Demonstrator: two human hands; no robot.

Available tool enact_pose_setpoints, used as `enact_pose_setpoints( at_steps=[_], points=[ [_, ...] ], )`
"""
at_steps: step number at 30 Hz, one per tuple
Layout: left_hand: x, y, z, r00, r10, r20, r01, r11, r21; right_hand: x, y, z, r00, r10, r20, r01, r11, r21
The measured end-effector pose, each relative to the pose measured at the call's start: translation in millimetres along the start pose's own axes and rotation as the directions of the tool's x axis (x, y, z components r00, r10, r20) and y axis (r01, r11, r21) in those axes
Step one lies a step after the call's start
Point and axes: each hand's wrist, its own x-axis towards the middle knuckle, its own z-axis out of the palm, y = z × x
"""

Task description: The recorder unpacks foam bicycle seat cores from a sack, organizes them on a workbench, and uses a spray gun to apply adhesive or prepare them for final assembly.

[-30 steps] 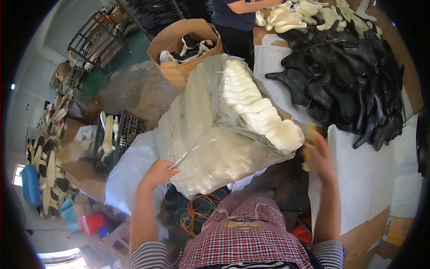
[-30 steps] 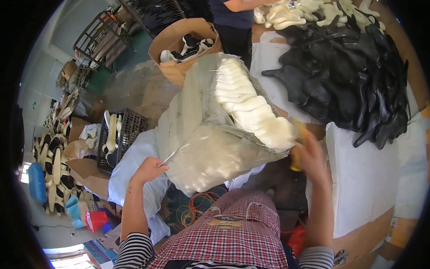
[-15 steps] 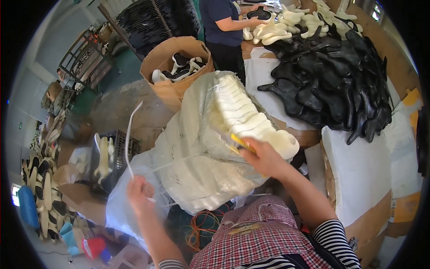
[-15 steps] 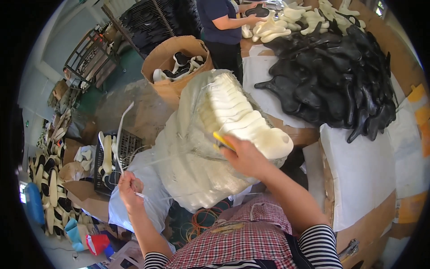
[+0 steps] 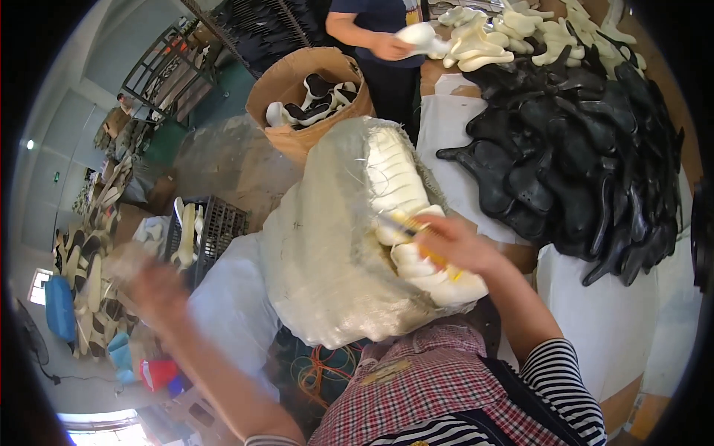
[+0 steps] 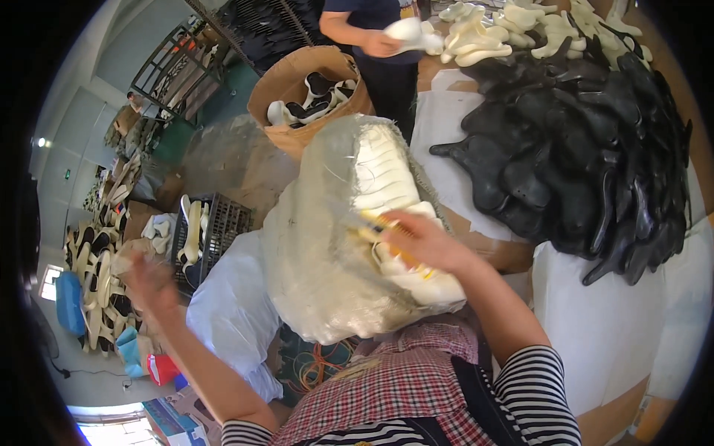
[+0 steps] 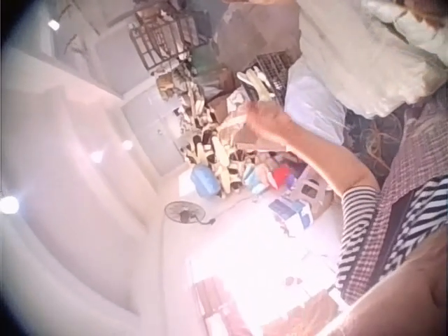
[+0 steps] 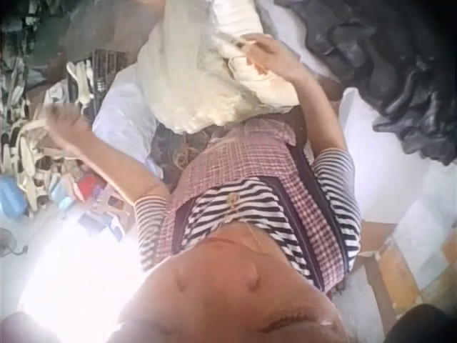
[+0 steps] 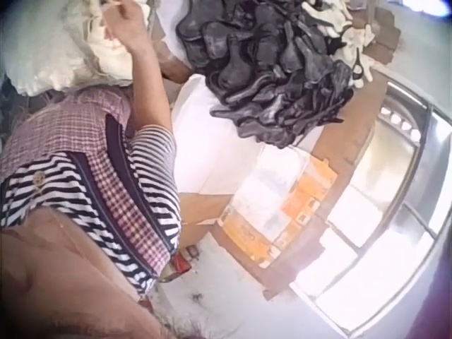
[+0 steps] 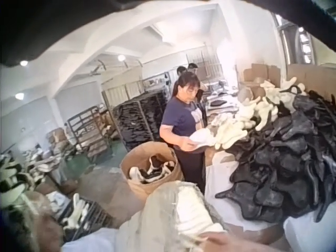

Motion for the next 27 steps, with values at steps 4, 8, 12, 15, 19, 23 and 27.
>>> enact_pose_setpoints(
  at_steps=[4, 8, 12, 15, 19, 23, 27],
  points=[
    [62, -227, 196, 0.867, -0.435, -0.242, 0.379, 0.259, 0.889, -22, -6, -72, 0.928, 0.02, -0.373, 0.054, 0.981, 0.188],
    [16, -347, 169, 0.784, -0.521, -0.338, 0.282, -0.186, 0.941, -41, 23, -93, 0.918, 0.017, -0.397, 0.036, 0.991, 0.126],
    [-1, -334, 165, 0.525, -0.59, -0.614, 0.746, -0.029, 0.665, -50, 51, -96, 0.945, 0.048, -0.323, 0.01, 0.985, 0.175],
    [-11, -319, 167, 0.521, -0.492, -0.697, 0.853, 0.325, 0.408, -53, 60, -92, 0.952, 0.086, -0.293, -0.039, 0.986, 0.164],
    [-36, -326, 180, 0.721, -0.254, -0.645, 0.691, 0.202, 0.694, -54, 72, -80, 0.942, 0.076, -0.326, -0.024, 0.987, 0.159],
    [-56, -349, 160, 0.824, -0.318, -0.47, 0.493, -0.009, 0.87, -60, 79, -66, 0.945, 0.073, -0.319, -0.032, 0.991, 0.132],
    [-36, -332, 159, 0.663, -0.422, -0.618, 0.733, 0.532, 0.424, -69, 83, -66, 0.936, 0.101, -0.337, -0.049, 0.986, 0.158]
  ],
)
